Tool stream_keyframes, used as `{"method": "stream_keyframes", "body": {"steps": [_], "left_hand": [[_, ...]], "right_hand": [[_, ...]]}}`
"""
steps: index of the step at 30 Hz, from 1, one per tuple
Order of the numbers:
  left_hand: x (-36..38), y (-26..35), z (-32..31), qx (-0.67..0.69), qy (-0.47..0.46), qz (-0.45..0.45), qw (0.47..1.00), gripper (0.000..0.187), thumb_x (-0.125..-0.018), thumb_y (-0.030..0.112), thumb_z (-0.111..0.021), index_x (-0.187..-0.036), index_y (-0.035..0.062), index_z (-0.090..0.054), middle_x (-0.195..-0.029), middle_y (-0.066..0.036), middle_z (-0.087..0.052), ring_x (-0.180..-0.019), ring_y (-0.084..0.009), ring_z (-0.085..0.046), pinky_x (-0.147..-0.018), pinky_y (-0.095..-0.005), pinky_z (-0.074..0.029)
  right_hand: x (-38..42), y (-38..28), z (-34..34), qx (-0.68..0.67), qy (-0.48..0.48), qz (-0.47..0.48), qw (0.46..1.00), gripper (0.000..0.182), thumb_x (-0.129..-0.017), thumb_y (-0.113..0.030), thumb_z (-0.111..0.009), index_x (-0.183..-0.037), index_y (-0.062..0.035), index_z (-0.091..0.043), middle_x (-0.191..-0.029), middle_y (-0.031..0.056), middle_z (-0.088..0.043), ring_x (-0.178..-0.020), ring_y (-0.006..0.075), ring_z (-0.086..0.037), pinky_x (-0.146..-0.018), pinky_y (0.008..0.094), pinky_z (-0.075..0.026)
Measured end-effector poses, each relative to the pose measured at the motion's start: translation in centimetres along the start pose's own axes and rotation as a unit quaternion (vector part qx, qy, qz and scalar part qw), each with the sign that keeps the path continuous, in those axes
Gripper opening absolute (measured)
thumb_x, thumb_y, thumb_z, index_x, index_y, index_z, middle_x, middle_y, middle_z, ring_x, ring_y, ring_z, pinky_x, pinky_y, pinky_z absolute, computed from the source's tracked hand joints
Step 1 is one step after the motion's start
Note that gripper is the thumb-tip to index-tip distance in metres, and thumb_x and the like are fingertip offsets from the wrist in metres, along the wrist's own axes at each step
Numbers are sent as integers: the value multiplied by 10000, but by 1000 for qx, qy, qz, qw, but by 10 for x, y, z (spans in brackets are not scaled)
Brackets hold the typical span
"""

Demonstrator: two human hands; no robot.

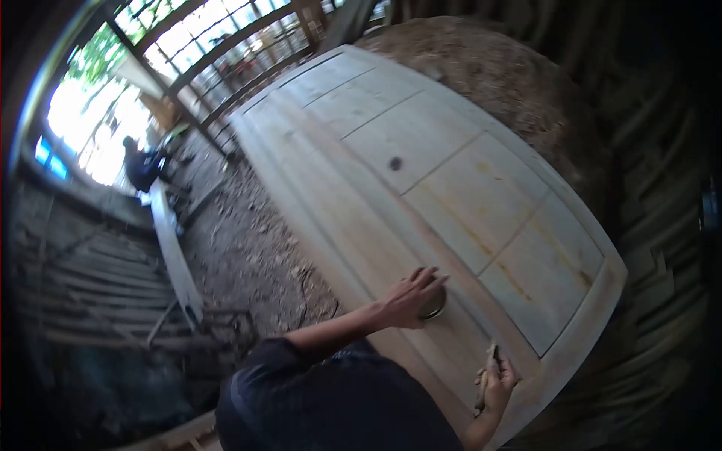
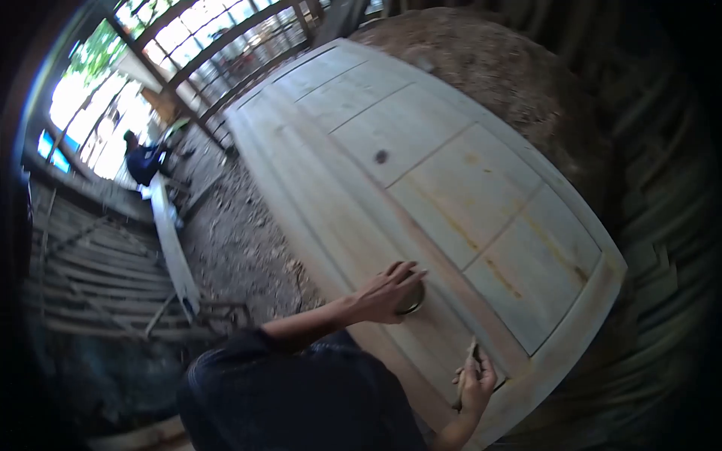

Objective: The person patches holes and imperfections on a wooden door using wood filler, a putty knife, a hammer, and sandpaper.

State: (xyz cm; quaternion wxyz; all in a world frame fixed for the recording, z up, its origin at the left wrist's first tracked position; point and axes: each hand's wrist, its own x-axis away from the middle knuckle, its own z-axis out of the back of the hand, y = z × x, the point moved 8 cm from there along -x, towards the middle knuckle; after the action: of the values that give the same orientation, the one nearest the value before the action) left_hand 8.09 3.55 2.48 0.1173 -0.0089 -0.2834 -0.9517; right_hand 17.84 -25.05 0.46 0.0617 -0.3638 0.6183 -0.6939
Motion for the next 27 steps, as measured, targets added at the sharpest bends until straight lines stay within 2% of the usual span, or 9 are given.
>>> {"method": "stream_keyframes", "body": {"steps": [8, 11, 13, 15, 17, 23, 25, 26, 27], "left_hand": [[77, -34, 28, 95, 96, -42, 990, 1172, -688, 433, -887, -1600, 60, -252, -1656, -301, -174, -1523, -511, -193, -1232, -555, -248], [154, -101, 49, 175, 239, -1, 955, 1086, -757, 410, -862, -1582, 23, -273, -1607, -306, -281, -1505, -471, -275, -1215, -544, -274], [204, -185, 14, 218, 383, 111, 891, 975, -838, 400, -819, -1571, 18, -302, -1591, -255, -353, -1479, -434, -346, -1203, -538, -289], [230, -282, -58, 511, 420, 322, 677, 934, -919, 559, -693, -1586, 34, -302, -1606, -200, -375, -1461, -400, -385, -1199, -515, -293], [230, -303, -71, 700, 270, 416, 514, 984, -951, 727, -502, -1620, 54, -242, -1628, -184, -359, -1475, -372, -370, -1202, -498, -279], [202, -345, -89, 806, 229, 342, 426, 1100, -896, 878, -325, -1626, 60, -237, -1625, -161, -375, -1467, -362, -375, -1203, -519, -264], [199, -347, -80, 817, 220, 339, 410, 1116, -886, 890, -323, -1619, 52, -251, -1599, -157, -402, -1428, -352, -411, -1187, -513, -287], [197, -342, -76, 827, 211, 336, 398, 1132, -875, 902, -321, -1612, 44, -265, -1572, -153, -430, -1389, -343, -447, -1171, -507, -310], [198, -338, -65, 816, 199, 340, 422, 1173, -852, 928, -316, -1598, 24, -290, -1517, -143, -471, -1314, -313, -494, -1127, -478, -358]], "right_hand": [[32, -45, -65, -41, 17, 79, 996, 413, -1042, -239, -585, -1368, 13, -584, -1214, 75, -674, -740, 74, -557, -586, 202, -477], [47, -55, -153, -30, 12, 42, 999, 458, -1038, -265, -587, -1410, -1, -546, -1276, 71, -656, -761, 75, -558, -581, 203, -465], [35, -28, -203, -14, -57, -13, 998, 442, -1038, -259, -588, -1397, -2, -557, -1137, 79, -694, -729, 81, -583, -570, 210, -467], [22, 6, -252, 36, -65, -70, 995, 424, -1033, -250, -605, -1373, 3, -580, -929, 74, -704, -669, 90, -607, -563, 228, -483], [14, 15, -308, 128, -124, -56, 982, 383, -1027, -214, -625, -1335, 13, -621, -783, 54, -676, -615, 98, -616, -579, 236, -505], [4, 23, -375, 196, -184, 15, 963, 363, -1005, -137, -637, -1336, 15, -642, -829, 97, -702, -680, 159, -670, -657, 286, -557], [-17, 15, -402, 344, -160, 314, 870, 345, -934, -78, -679, -1263, 25, -688, -901, 164, -726, -786, 291, -725, -754, 376, -592], [-34, 34, -410, 341, -152, 304, 877, 345, -934, -78, -679, -1263, 25, -688, -901, 164, -726, -786, 291, -725, -754, 376, -592], [-41, 43, -432, 454, -147, 388, 788, 295, -900, -43, -658, -1179, 41, -704, -985, 168, -724, -831, 325, -730, -758, 408, -598]]}}
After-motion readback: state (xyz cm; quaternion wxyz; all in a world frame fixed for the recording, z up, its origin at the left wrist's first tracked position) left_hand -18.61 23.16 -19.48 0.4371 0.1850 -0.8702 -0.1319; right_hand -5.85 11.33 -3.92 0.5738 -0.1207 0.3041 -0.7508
